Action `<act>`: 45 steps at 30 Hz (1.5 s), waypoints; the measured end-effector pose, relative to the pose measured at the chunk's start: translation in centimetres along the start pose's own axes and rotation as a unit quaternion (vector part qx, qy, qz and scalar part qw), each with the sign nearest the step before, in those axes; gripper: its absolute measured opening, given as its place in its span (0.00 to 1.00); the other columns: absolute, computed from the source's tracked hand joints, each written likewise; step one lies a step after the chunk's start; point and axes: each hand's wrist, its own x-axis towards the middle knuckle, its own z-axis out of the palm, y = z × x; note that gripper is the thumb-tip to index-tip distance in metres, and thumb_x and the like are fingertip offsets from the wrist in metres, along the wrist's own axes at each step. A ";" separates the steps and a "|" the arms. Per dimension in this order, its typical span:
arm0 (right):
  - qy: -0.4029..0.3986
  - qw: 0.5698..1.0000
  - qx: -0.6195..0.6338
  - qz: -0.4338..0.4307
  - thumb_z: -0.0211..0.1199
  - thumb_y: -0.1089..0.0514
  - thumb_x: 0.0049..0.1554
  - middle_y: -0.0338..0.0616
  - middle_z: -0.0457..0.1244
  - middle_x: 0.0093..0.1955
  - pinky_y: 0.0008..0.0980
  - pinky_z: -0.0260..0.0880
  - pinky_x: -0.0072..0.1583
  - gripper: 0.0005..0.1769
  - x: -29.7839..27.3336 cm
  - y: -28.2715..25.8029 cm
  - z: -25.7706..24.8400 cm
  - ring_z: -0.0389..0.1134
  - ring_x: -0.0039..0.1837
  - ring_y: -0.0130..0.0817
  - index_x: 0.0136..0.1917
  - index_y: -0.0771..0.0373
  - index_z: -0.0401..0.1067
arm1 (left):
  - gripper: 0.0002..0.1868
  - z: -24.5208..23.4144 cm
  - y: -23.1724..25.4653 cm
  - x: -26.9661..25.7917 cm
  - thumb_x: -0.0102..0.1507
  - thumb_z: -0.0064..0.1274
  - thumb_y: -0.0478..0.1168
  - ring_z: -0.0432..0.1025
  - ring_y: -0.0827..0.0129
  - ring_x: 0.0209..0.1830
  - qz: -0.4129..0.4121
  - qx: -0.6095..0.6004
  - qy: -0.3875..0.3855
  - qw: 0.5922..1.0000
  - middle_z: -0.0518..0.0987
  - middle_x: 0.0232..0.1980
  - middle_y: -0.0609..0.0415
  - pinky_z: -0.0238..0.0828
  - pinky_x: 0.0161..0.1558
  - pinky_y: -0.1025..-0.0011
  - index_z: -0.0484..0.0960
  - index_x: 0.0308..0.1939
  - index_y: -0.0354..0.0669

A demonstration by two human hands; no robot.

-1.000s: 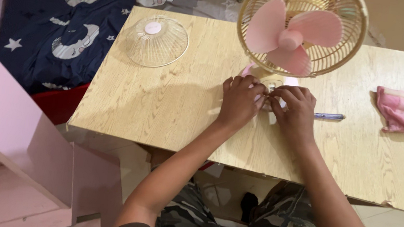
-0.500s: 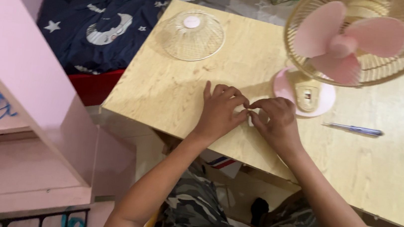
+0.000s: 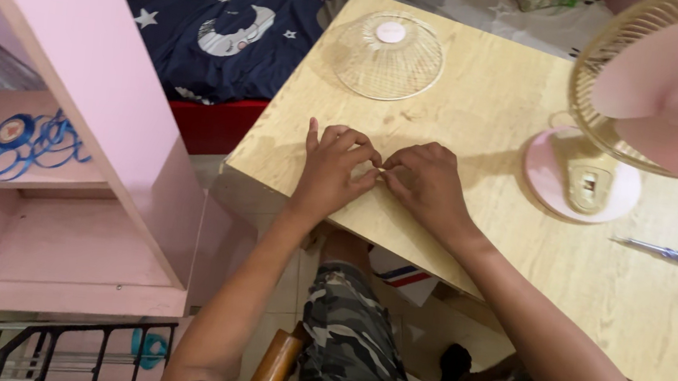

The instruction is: The person disassembles a small electric fan on a wooden table. They remove the front grille, unscrew the base, and separate the fan head from the stand using a screwdriver. The components are placed on the table.

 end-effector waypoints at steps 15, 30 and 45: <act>0.033 0.997 -0.037 0.055 0.73 0.54 0.52 0.39 0.70 0.43 0.48 0.56 0.63 0.07 7.8 1.0 7.9 0.66 0.51 0.41 0.44 0.57 0.81 | 0.09 -1.6 -9.8 4.1 0.58 0.65 0.43 0.66 0.62 0.62 -0.029 0.043 -0.049 0.997 0.77 0.47 0.63 0.34 0.74 0.30 0.86 0.41 0.56; 0.093 0.992 -0.076 0.031 0.73 0.54 0.51 0.39 0.68 0.41 0.49 0.57 0.59 0.06 9.4 0.3 9.3 0.66 0.48 0.42 0.43 0.54 0.82 | 0.09 -1.8 -12.2 5.0 0.57 0.65 0.42 0.68 0.64 0.63 -0.070 0.024 -0.016 0.997 0.79 0.48 0.62 0.37 0.74 0.33 0.86 0.41 0.57; 0.104 0.991 -0.087 0.016 0.74 0.55 0.51 0.39 0.69 0.43 0.48 0.59 0.60 0.08 9.1 0.3 9.5 0.66 0.50 0.42 0.44 0.56 0.83 | 0.09 -1.5 -11.8 4.6 0.60 0.64 0.43 0.68 0.62 0.64 -0.059 0.028 0.007 0.998 0.79 0.49 0.62 0.38 0.74 0.32 0.85 0.45 0.56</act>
